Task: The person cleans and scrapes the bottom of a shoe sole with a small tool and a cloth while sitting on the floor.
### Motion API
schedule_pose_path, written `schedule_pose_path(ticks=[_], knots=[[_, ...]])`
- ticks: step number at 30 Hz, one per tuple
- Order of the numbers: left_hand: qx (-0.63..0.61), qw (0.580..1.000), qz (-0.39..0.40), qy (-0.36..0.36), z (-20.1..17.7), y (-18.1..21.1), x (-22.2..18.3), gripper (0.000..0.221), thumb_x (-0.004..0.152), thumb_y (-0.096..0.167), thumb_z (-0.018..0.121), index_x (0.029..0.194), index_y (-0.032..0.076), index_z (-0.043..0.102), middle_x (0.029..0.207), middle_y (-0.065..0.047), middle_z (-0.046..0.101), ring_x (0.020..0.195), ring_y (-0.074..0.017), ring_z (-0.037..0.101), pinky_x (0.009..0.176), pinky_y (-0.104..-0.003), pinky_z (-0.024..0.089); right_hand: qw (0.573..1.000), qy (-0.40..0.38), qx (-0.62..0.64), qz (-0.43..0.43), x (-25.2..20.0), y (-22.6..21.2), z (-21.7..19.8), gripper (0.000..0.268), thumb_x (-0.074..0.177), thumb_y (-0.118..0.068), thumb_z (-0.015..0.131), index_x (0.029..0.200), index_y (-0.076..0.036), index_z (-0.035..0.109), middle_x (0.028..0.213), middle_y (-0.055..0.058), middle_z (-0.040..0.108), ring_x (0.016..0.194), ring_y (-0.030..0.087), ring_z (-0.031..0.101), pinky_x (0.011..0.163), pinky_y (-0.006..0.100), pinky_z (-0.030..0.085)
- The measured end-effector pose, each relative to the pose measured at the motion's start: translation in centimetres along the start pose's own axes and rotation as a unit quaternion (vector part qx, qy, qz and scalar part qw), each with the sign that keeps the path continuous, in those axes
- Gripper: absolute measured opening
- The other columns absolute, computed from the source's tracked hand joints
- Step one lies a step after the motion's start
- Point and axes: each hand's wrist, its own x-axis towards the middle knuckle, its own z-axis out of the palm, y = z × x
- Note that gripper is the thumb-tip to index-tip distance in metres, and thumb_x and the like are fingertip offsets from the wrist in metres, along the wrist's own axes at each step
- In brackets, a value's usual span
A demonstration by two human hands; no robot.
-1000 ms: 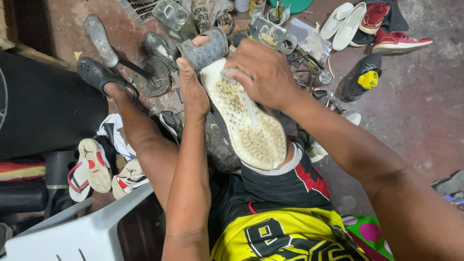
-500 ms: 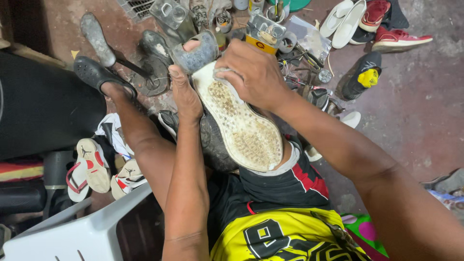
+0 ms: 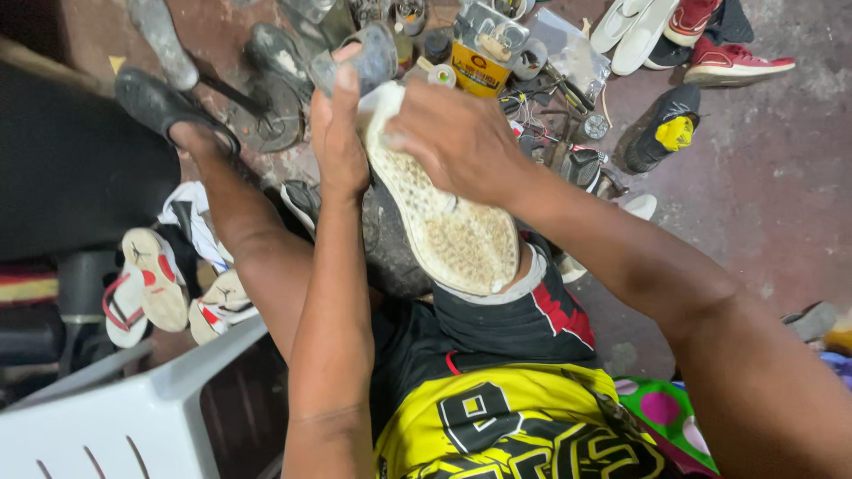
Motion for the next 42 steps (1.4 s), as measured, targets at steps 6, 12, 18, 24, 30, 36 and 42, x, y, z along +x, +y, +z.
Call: schedule_pose_path(ticks=[6, 12, 18, 24, 30, 36, 42], knots=[[0.037, 0.999, 0.011, 0.007, 0.1, 1.1, 0.8, 0.038, 0.107, 0.027, 0.065, 0.131, -0.002, 0.062, 0.116, -0.005, 0.068, 0.105, -0.0126, 0.061, 0.097, -0.028, 0.050, 0.977, -0.169, 0.120, -0.041, -5.4, -4.2, -3.1, 0.013, 0.091, -0.019, 0.072, 0.100, -0.010, 0.070, 0.089, 0.005, 0.060, 0.081, 0.024, 0.064, 0.063, 0.038, 0.053], [0.202, 0.976, -0.061, 0.061, 1.3, 1.8, 5.6, 0.038, 0.097, 0.037, 0.067, 0.100, 0.000, 0.074, 0.086, -0.004, 0.073, 0.077, -0.0128, 0.064, 0.074, -0.030, 0.054, 0.992, -0.033, 0.112, 0.053, -1.7, -0.5, -2.8, 0.017, 0.101, -0.021, 0.072, 0.110, -0.007, 0.069, 0.101, 0.008, 0.064, 0.086, 0.028, 0.067, 0.071, 0.039, 0.053], [0.319, 0.940, -0.082, 0.085, 2.0, 0.4, 7.1, 0.045, 0.085, 0.043, 0.072, 0.100, 0.001, 0.075, 0.091, -0.012, 0.081, 0.082, -0.0234, 0.076, 0.080, -0.035, 0.056, 0.976, -0.147, 0.161, -0.016, -4.0, -2.3, -3.3, 0.015, 0.090, -0.015, 0.074, 0.102, -0.007, 0.070, 0.092, 0.011, 0.063, 0.082, 0.031, 0.066, 0.065, 0.040, 0.052], [0.362, 0.924, -0.086, 0.089, 3.3, 0.5, 6.2, 0.049, 0.083, 0.045, 0.071, 0.101, 0.000, 0.074, 0.093, -0.016, 0.079, 0.087, -0.0302, 0.076, 0.083, -0.039, 0.054, 0.991, -0.058, 0.112, 0.036, -3.4, -1.3, -2.4, 0.013, 0.096, -0.011, 0.074, 0.107, -0.004, 0.069, 0.096, 0.011, 0.062, 0.079, 0.027, 0.064, 0.060, 0.038, 0.052], [0.347, 0.933, -0.048, 0.087, 2.4, -0.1, 6.2, 0.045, 0.088, 0.040, 0.074, 0.098, -0.004, 0.072, 0.089, -0.015, 0.078, 0.082, -0.0276, 0.075, 0.081, -0.038, 0.056, 0.979, -0.160, 0.119, -0.051, -5.2, -3.2, -2.6, 0.012, 0.089, -0.012, 0.074, 0.101, -0.008, 0.071, 0.088, 0.010, 0.060, 0.073, 0.027, 0.064, 0.055, 0.040, 0.051], [0.121, 0.992, -0.039, -0.016, 1.0, 0.4, 4.8, 0.031, 0.101, 0.031, 0.069, 0.104, 0.001, 0.073, 0.091, -0.003, 0.073, 0.080, -0.0115, 0.067, 0.076, -0.029, 0.054, 0.989, -0.043, 0.133, 0.047, -5.6, -1.0, -3.8, 0.007, 0.098, -0.014, 0.072, 0.105, -0.012, 0.073, 0.099, 0.005, 0.068, 0.085, 0.022, 0.067, 0.070, 0.036, 0.056], [0.044, 0.999, -0.013, -0.030, -0.4, 0.2, 3.9, 0.024, 0.103, 0.023, 0.073, 0.114, 0.001, 0.070, 0.103, -0.001, 0.071, 0.090, -0.0110, 0.065, 0.085, -0.029, 0.053, 0.980, -0.042, 0.177, 0.084, -5.6, 0.2, -2.9, 0.013, 0.095, -0.007, 0.074, 0.108, -0.005, 0.072, 0.101, 0.010, 0.067, 0.090, 0.025, 0.069, 0.074, 0.036, 0.056]])
